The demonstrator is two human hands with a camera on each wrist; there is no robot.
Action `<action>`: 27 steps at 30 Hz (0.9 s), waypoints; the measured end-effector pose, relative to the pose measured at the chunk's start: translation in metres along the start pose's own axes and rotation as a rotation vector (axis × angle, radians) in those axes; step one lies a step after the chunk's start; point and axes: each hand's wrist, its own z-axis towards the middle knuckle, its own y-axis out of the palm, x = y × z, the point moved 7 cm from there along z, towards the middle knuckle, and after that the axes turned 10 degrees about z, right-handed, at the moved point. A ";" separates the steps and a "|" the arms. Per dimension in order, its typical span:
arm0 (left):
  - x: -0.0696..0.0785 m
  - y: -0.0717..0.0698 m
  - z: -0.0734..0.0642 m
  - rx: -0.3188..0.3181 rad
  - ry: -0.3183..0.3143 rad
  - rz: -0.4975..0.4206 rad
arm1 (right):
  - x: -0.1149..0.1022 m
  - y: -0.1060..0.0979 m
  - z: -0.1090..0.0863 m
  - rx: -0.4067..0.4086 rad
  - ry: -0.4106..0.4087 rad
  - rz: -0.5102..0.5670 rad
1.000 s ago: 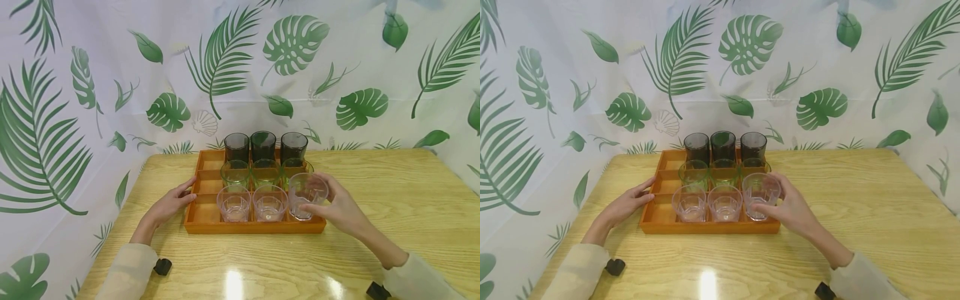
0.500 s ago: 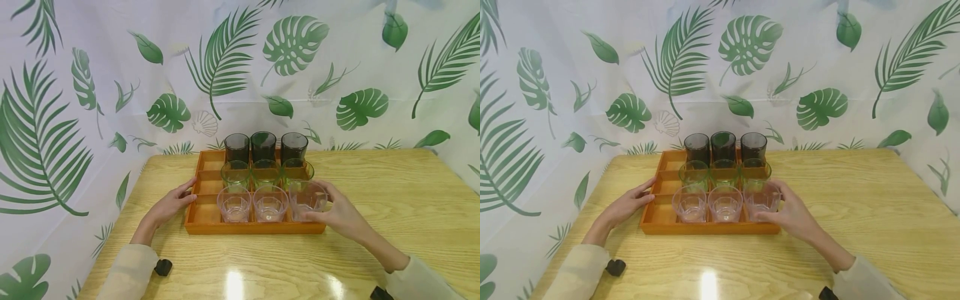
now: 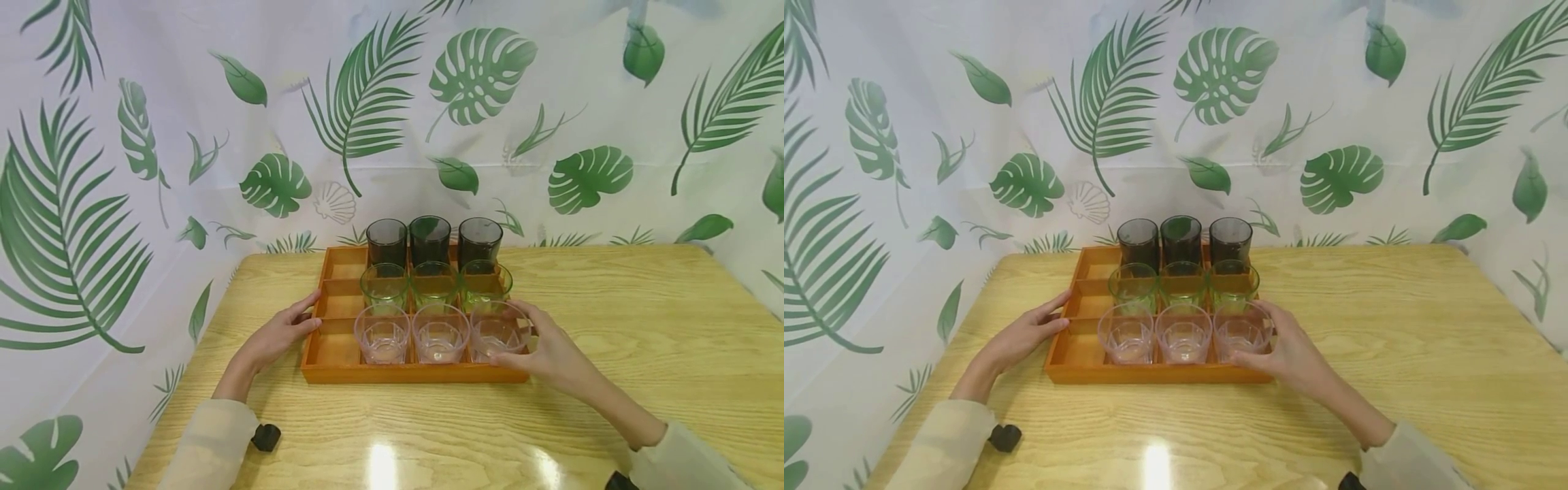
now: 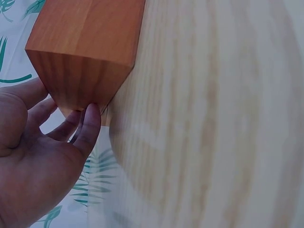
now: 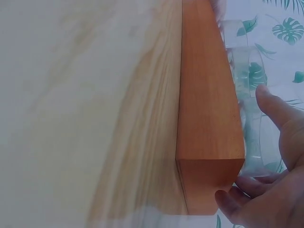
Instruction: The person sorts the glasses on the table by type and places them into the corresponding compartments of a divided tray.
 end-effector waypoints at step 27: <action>0.022 -0.015 -0.007 0.100 0.018 0.204 | -0.014 -0.039 0.000 -0.093 -0.152 0.027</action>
